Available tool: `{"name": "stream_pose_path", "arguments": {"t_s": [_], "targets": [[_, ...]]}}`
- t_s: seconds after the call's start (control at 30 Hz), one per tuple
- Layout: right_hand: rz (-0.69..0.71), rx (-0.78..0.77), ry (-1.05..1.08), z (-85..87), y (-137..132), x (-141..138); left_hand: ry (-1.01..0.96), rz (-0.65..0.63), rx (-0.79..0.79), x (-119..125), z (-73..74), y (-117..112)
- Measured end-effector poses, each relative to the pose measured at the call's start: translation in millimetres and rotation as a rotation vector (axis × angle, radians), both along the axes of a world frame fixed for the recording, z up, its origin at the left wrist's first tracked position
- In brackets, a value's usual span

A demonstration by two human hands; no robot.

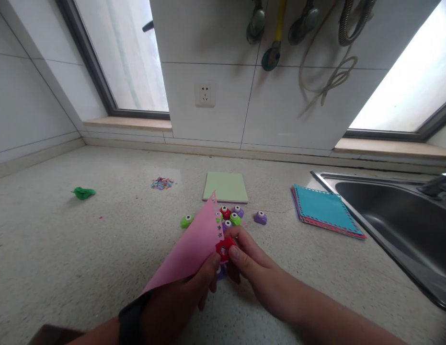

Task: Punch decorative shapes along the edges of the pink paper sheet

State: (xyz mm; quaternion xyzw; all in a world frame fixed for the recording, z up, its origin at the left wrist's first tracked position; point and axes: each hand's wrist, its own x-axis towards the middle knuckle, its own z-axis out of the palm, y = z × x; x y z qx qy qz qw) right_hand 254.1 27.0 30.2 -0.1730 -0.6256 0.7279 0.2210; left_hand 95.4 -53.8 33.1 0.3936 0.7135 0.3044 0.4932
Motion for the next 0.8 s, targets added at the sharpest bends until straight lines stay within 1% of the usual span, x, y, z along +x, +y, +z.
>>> {"name": "stream_pose_path", "arguments": {"t_s": [0.1, 0.2, 0.37, 0.47, 0.57, 0.67, 0.73, 0.8], "targets": [[-0.020, -0.004, -0.005, -1.0, -0.3, -1.7, 0.045, -0.019, -0.014, 1.7, -0.3, -2.2], [-0.026, -0.021, -0.014, -1.2, -0.6, -2.2, 0.082, -0.007, -0.007, 2.3, -2.2, -2.5], [-0.010, -0.046, -0.013, -1.1, 0.7, -2.1, 0.017, 0.054, -0.010, 4.1, -4.2, -1.5], [-0.020, -0.040, -0.028, -4.5, 2.1, 0.0, -0.005, 0.096, -0.021, 4.9, -8.6, -2.5], [-0.057, -0.024, -0.067, -7.0, 2.5, 1.2, -0.014, 0.101, 0.044, 4.5, -14.0, -4.0], [-0.066, -0.035, -0.097, -3.8, 1.1, -0.6, -0.042, 0.081, 0.142, 3.4, -17.2, -5.5], [-0.072, -0.042, -0.082, -0.3, -0.1, -2.7, -0.038, 0.069, 0.144, 2.8, -16.8, -6.3], [-0.074, -0.055, -0.048, 1.3, -0.9, -4.4, -0.019, 0.065, 0.104, 2.7, -14.3, -6.8]]}}
